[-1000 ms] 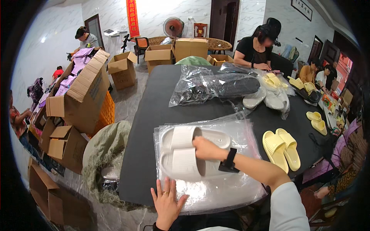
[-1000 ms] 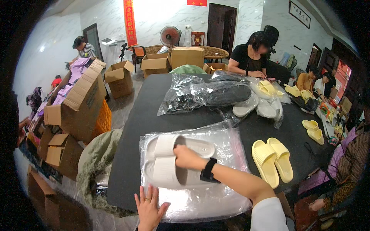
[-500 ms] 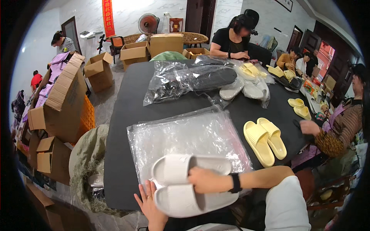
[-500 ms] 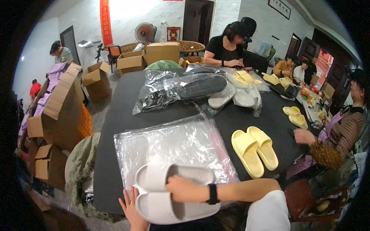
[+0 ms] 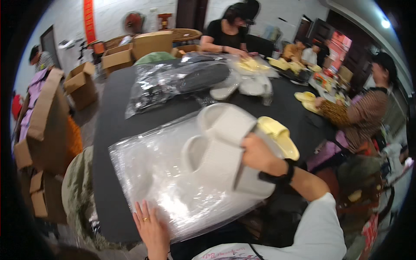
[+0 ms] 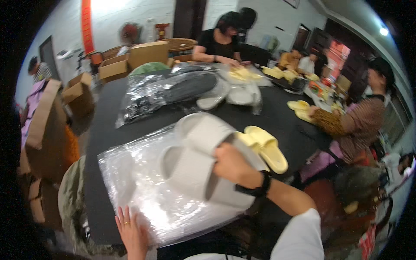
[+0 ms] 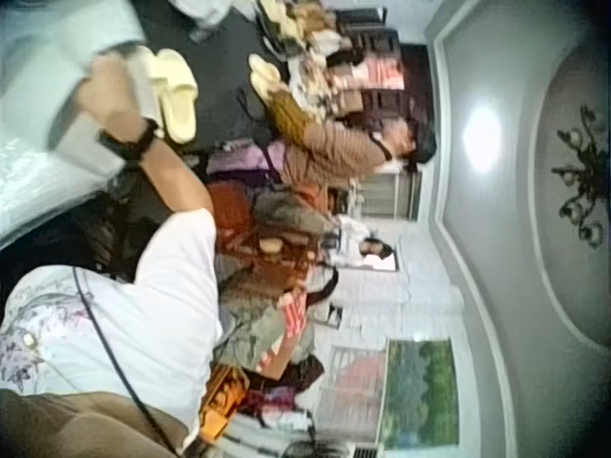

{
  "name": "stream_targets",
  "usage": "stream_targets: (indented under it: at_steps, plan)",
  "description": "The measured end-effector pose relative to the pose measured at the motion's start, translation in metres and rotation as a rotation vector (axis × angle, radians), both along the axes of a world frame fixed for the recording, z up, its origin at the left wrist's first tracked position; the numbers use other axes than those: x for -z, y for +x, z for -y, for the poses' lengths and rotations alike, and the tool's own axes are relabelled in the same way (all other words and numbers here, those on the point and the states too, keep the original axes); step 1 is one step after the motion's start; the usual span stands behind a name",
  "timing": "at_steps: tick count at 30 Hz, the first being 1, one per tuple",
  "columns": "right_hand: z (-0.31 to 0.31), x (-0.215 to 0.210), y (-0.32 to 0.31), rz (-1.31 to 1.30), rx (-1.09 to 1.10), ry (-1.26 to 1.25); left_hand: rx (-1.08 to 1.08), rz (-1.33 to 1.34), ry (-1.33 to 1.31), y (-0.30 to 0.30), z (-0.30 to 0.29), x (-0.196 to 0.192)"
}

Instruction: The recorder gathers various sandals and slides from a table and a large bag, then places them into clear plastic bags for packaging.

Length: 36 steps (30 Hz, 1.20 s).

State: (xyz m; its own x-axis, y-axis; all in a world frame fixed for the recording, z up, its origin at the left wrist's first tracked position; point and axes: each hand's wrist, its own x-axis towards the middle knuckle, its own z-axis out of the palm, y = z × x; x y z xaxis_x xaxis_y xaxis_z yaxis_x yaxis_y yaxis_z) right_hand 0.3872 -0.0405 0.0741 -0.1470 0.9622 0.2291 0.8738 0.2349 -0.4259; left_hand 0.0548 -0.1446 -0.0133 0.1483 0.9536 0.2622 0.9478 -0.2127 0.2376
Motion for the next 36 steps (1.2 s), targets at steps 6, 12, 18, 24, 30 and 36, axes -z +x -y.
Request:
stream_targets:
  at_steps: [6,12,18,24,30,36]
  plan:
    - [0.045,0.039,-0.032,-0.075,-0.246,-0.221,0.063,0.147,-0.116,0.011,-0.005,0.009]
    - [0.065,0.081,0.051,-0.016,0.094,-0.118,0.018,-0.004,-0.104,0.018,-0.003,0.007]
    - [0.031,0.091,0.102,-0.041,0.289,-0.046,-0.001,-0.033,-0.099,0.016,-0.001,0.008]
    - [-0.054,0.084,0.157,0.036,0.475,-0.083,0.017,-0.060,-0.092,0.019,-0.002,0.012]
    - [-0.086,0.087,0.160,0.018,0.407,0.001,0.025,-0.123,-0.134,0.024,0.000,0.005]
    - [-0.046,0.053,0.093,0.403,0.469,0.189,0.011,-0.130,-0.135,0.020,-0.002,0.007]
